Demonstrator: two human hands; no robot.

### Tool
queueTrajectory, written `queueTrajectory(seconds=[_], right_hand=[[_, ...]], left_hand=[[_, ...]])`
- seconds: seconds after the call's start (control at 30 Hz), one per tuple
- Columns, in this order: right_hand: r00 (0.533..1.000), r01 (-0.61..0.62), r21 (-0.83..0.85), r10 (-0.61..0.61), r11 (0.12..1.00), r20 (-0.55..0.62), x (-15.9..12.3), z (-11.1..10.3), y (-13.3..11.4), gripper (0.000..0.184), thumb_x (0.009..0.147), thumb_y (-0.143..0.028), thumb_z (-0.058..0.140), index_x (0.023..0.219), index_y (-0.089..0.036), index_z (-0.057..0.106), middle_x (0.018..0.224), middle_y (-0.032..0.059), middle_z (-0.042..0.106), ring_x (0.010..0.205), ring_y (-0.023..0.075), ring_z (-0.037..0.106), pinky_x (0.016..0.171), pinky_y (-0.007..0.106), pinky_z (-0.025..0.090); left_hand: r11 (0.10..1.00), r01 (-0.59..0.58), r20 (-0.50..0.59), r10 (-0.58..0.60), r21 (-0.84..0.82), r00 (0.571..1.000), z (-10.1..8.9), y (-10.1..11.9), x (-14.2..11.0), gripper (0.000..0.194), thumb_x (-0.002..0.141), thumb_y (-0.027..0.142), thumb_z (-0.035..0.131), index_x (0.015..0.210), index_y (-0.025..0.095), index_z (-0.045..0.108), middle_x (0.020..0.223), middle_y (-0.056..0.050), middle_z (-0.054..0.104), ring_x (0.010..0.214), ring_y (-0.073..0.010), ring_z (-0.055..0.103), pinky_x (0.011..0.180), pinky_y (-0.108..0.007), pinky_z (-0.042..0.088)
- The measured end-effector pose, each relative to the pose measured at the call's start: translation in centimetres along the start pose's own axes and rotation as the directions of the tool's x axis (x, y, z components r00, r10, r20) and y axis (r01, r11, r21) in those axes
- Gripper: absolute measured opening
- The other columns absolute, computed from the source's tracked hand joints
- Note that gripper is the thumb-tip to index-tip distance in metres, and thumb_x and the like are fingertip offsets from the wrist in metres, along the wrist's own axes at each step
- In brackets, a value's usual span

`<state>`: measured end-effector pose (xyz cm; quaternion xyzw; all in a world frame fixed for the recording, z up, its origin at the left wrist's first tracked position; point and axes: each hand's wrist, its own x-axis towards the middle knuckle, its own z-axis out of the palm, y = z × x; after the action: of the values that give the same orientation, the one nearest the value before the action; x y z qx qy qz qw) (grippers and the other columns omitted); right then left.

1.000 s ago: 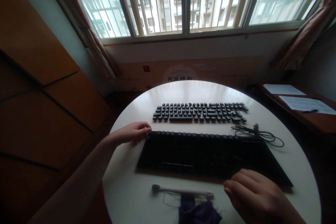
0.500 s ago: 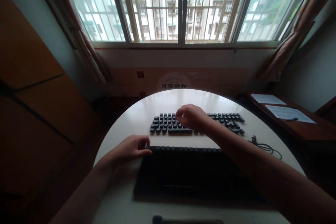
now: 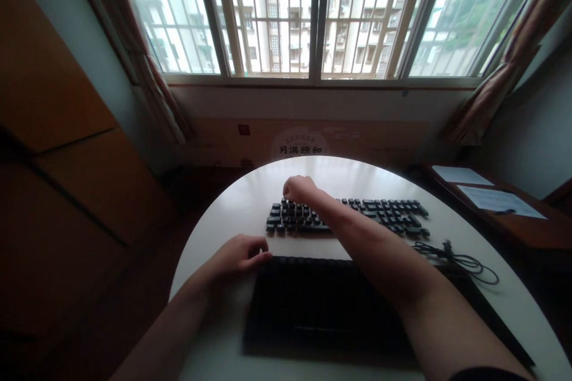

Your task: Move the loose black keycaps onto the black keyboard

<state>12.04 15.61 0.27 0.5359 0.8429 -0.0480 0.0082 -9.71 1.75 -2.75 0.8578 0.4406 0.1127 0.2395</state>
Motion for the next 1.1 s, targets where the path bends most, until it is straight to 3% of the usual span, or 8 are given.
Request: queueTrajectory(seconds=[0.27, 0.47, 0.93, 1.1], right_hand=[[0.998, -0.005, 0.020, 0.003, 1.000, 0.068, 1.1, 0.8, 0.3, 0.031, 0.097, -0.036, 0.061, 0.122, -0.018, 0.062, 0.124, 0.0085, 0.063, 0.105, 0.0229, 0.064, 0.089, 0.043, 0.056], [0.999, 0.003, 0.002, -0.003, 1.000, 0.041, 1.6, 1.3, 0.1, 0.032, 0.097, -0.036, 0.061, 0.123, -0.018, 0.061, 0.125, 0.0088, 0.062, 0.105, 0.0230, 0.064, 0.089, 0.043, 0.056], [0.982, 0.026, 0.006, -0.025, 1.000, -0.187, 1.2, 1.4, -1.1, 0.029, 0.097, -0.036, 0.061, 0.119, -0.017, 0.063, 0.120, 0.0086, 0.065, 0.102, 0.0213, 0.065, 0.089, 0.043, 0.055], [0.929, 0.085, 0.115, -0.037, 0.990, -0.368, -2.5, 0.1, -1.7, 0.016, 0.094, -0.028, 0.063, 0.101, -0.020, 0.074, 0.098, 0.0058, 0.076, 0.093, 0.0214, 0.070, 0.088, 0.034, 0.052]], left_hand=[[1.000, -0.014, -0.025, 0.014, -0.004, 1.000, 0.1, 0.1, -0.1, 0.046, 0.090, 0.060, 0.049, 0.086, 0.019, 0.070, 0.077, -0.004, 0.069, 0.069, -0.0179, 0.059, 0.061, -0.026, 0.036], [1.000, -0.009, -0.027, 0.009, -0.003, 1.000, 0.0, 0.2, -0.1, 0.045, 0.090, 0.059, 0.049, 0.086, 0.019, 0.070, 0.076, -0.004, 0.069, 0.068, -0.0178, 0.059, 0.060, -0.026, 0.035], [1.000, 0.019, -0.057, -0.019, 0.007, 0.998, 0.1, 0.5, -0.3, 0.033, 0.088, 0.050, 0.056, 0.084, 0.020, 0.069, 0.076, -0.003, 0.068, 0.068, -0.0165, 0.058, 0.061, -0.025, 0.037], [1.000, 0.023, -0.048, -0.024, -0.010, 0.999, 0.2, 0.4, -0.2, 0.031, 0.088, 0.049, 0.058, 0.086, 0.020, 0.069, 0.075, -0.001, 0.068, 0.067, -0.0158, 0.058, 0.060, -0.025, 0.036]])
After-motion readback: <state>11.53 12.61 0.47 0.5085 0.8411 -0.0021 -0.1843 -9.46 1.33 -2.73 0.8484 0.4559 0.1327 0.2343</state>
